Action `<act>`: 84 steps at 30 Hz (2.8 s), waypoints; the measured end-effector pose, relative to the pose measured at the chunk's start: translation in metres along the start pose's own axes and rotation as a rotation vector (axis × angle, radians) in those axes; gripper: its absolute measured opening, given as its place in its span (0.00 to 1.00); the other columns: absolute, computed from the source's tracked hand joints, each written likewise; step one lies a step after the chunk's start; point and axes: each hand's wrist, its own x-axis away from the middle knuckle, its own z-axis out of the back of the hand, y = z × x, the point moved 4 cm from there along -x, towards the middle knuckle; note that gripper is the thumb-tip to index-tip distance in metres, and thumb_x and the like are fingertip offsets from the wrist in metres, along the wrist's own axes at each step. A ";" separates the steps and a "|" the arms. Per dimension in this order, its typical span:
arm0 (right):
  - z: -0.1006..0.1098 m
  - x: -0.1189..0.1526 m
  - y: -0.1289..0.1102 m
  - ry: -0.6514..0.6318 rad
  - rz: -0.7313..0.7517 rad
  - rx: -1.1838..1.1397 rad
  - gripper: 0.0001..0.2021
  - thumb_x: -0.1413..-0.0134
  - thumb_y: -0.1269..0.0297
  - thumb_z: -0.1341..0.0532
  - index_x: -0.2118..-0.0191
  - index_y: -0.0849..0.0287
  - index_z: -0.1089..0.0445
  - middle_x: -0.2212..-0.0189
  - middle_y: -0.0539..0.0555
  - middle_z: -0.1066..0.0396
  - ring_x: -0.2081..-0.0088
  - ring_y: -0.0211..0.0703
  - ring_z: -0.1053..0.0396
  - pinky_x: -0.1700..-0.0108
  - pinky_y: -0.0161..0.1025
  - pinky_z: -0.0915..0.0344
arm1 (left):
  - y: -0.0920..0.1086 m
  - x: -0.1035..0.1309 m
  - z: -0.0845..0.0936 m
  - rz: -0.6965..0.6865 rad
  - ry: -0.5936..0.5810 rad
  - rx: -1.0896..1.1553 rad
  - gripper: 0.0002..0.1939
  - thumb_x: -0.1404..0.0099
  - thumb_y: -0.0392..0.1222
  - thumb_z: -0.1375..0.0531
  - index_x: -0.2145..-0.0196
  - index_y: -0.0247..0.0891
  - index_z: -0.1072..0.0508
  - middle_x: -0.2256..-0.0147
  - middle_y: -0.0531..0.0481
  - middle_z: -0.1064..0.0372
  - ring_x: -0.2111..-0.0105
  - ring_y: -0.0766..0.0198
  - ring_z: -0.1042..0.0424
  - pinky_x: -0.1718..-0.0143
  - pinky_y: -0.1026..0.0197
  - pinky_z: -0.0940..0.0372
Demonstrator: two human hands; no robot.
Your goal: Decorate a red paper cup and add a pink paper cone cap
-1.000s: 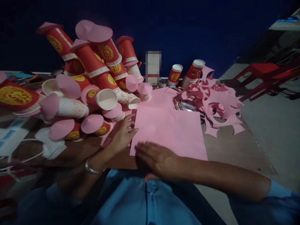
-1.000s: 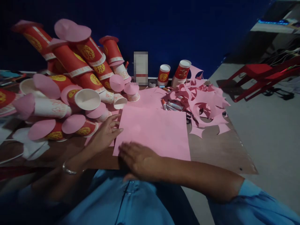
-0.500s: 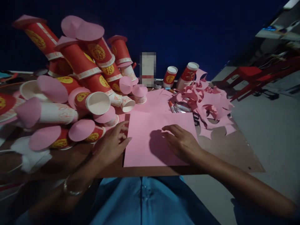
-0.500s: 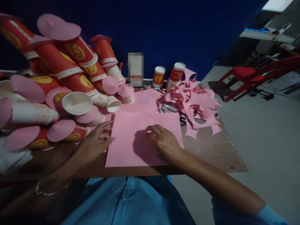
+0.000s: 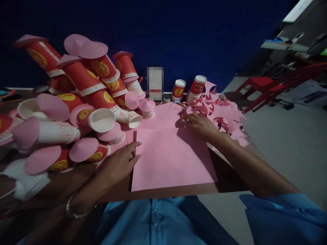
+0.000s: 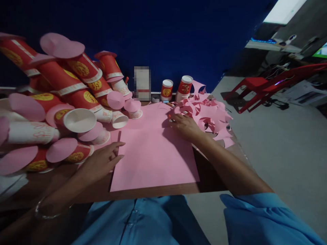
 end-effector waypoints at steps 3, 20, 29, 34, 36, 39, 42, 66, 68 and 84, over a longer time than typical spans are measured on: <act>-0.006 0.009 0.018 0.021 -0.034 0.003 0.18 0.30 0.76 0.43 0.43 0.58 0.21 0.41 0.63 0.23 0.43 0.54 0.27 0.48 0.45 0.28 | -0.002 -0.001 -0.001 0.020 -0.011 0.010 0.25 0.30 0.51 0.44 0.39 0.43 0.27 0.60 0.46 0.22 0.61 0.53 0.22 0.68 0.58 0.31; -0.022 0.007 0.050 0.033 -0.152 -0.056 0.21 0.34 0.77 0.43 0.45 0.55 0.19 0.40 0.61 0.23 0.41 0.56 0.24 0.44 0.48 0.24 | 0.000 -0.007 0.005 -0.074 0.069 -0.129 0.22 0.29 0.46 0.43 0.41 0.40 0.25 0.62 0.45 0.19 0.60 0.51 0.20 0.58 0.54 0.30; 0.000 0.011 -0.024 0.194 -0.071 -0.090 0.16 0.28 0.71 0.44 0.45 0.63 0.22 0.41 0.67 0.23 0.43 0.59 0.26 0.42 0.55 0.27 | -0.001 -0.001 0.005 -0.072 0.022 -0.385 0.24 0.24 0.45 0.45 0.35 0.37 0.30 0.59 0.39 0.17 0.57 0.45 0.18 0.59 0.53 0.31; -0.007 0.023 -0.073 0.089 0.103 -0.114 0.16 0.29 0.76 0.45 0.44 0.63 0.24 0.42 0.66 0.23 0.39 0.56 0.27 0.44 0.51 0.25 | 0.001 0.001 0.003 -0.061 0.031 -0.638 0.24 0.22 0.48 0.47 0.34 0.38 0.29 0.60 0.36 0.16 0.59 0.39 0.17 0.63 0.51 0.31; -0.008 0.027 -0.076 0.058 0.095 -0.139 0.16 0.30 0.77 0.44 0.43 0.64 0.25 0.41 0.67 0.24 0.40 0.56 0.27 0.46 0.51 0.24 | 0.003 0.000 0.001 -0.086 0.039 -0.660 0.24 0.22 0.47 0.47 0.35 0.39 0.28 0.57 0.35 0.15 0.59 0.39 0.16 0.63 0.50 0.30; -0.008 0.031 -0.072 0.026 0.058 -0.170 0.18 0.31 0.78 0.44 0.40 0.63 0.27 0.40 0.67 0.26 0.40 0.56 0.27 0.48 0.51 0.23 | 0.003 -0.001 -0.001 -0.168 0.045 -0.638 0.22 0.22 0.46 0.47 0.36 0.39 0.26 0.52 0.36 0.16 0.57 0.40 0.17 0.62 0.50 0.30; -0.007 0.034 -0.069 0.034 0.061 -0.183 0.18 0.32 0.79 0.43 0.41 0.63 0.26 0.39 0.66 0.26 0.40 0.56 0.26 0.47 0.50 0.23 | 0.003 -0.001 -0.002 -0.243 0.070 -0.616 0.21 0.22 0.46 0.48 0.39 0.40 0.24 0.51 0.36 0.17 0.56 0.42 0.17 0.61 0.50 0.29; 0.043 0.040 0.010 0.039 -0.607 0.121 0.16 0.26 0.68 0.45 0.46 0.58 0.20 0.57 0.61 0.19 0.56 0.51 0.23 0.65 0.39 0.42 | 0.055 -0.023 -0.031 -0.732 0.076 -0.623 0.13 0.23 0.36 0.42 0.44 0.33 0.25 0.40 0.33 0.25 0.45 0.46 0.23 0.47 0.45 0.24; 0.040 0.039 0.015 -0.047 -0.671 0.106 0.17 0.26 0.67 0.45 0.44 0.53 0.21 0.51 0.60 0.21 0.53 0.51 0.23 0.65 0.38 0.41 | 0.054 -0.024 -0.033 -0.746 0.103 -0.626 0.13 0.23 0.36 0.43 0.45 0.32 0.25 0.41 0.33 0.25 0.46 0.46 0.23 0.48 0.45 0.24; 0.017 0.037 0.018 -0.124 -0.533 0.012 0.17 0.34 0.69 0.42 0.48 0.54 0.19 0.41 0.60 0.23 0.43 0.57 0.27 0.48 0.47 0.28 | 0.044 -0.021 -0.042 -0.909 0.298 -0.631 0.17 0.21 0.36 0.47 0.42 0.27 0.26 0.43 0.32 0.23 0.45 0.47 0.24 0.44 0.46 0.27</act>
